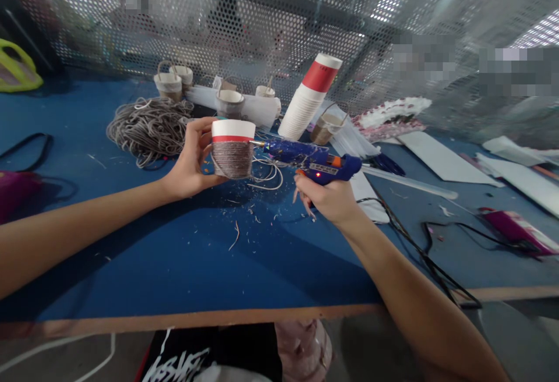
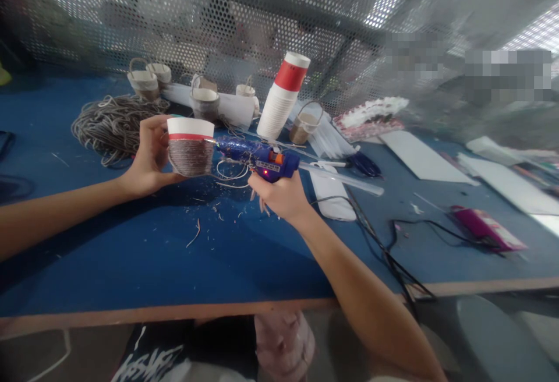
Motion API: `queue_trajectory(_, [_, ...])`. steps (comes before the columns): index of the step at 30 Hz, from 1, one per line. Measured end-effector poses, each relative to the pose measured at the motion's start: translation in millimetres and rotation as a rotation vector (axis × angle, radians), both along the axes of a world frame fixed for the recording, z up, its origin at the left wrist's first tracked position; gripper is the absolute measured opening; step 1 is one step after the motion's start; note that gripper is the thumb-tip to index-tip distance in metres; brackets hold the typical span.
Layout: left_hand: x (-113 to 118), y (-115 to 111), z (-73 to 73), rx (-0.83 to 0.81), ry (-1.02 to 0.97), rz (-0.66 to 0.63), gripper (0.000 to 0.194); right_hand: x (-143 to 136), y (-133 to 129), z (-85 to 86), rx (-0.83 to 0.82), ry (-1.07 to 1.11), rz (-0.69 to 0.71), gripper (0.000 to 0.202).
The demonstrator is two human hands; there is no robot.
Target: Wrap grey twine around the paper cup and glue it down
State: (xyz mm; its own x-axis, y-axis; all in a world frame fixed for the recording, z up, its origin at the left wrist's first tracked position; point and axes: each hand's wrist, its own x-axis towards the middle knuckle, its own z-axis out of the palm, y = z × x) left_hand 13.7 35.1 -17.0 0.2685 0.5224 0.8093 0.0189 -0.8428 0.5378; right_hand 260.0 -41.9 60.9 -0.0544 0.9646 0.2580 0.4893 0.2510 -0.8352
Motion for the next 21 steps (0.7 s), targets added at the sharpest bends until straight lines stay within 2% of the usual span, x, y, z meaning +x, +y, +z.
queue_trajectory(4, [1,0,-0.3,0.011,-0.016,0.003,0.085,2,1,-0.2,0.019,-0.013,-0.009,0.024])
queue_trajectory(7, [0,1,-2.3,0.028,-0.030,0.051,0.087,7,5,3.7,0.029,-0.114,-0.096,0.021])
queue_trajectory(11, [-5,4,-5.6,0.037,0.000,0.191,0.096,18,14,10.0,0.193,-0.528,-0.319,0.026])
queue_trajectory(13, [-6,5,-5.6,0.046,0.031,0.244,0.099,25,20,9.4,0.157,-0.718,-0.378,0.038])
queue_trajectory(16, [-6,4,-3.2,0.070,0.070,0.278,0.099,39,29,4.2,-0.052,-0.849,-0.316,0.055])
queue_trajectory(19, [-4,1,1.0,0.091,0.099,0.276,0.099,54,34,2.6,-0.153,-0.887,-0.124,0.054])
queue_trajectory(21, [-3,-2,3.7,0.090,0.131,0.289,0.097,59,31,6.9,-0.204,-0.909,-0.047,0.054])
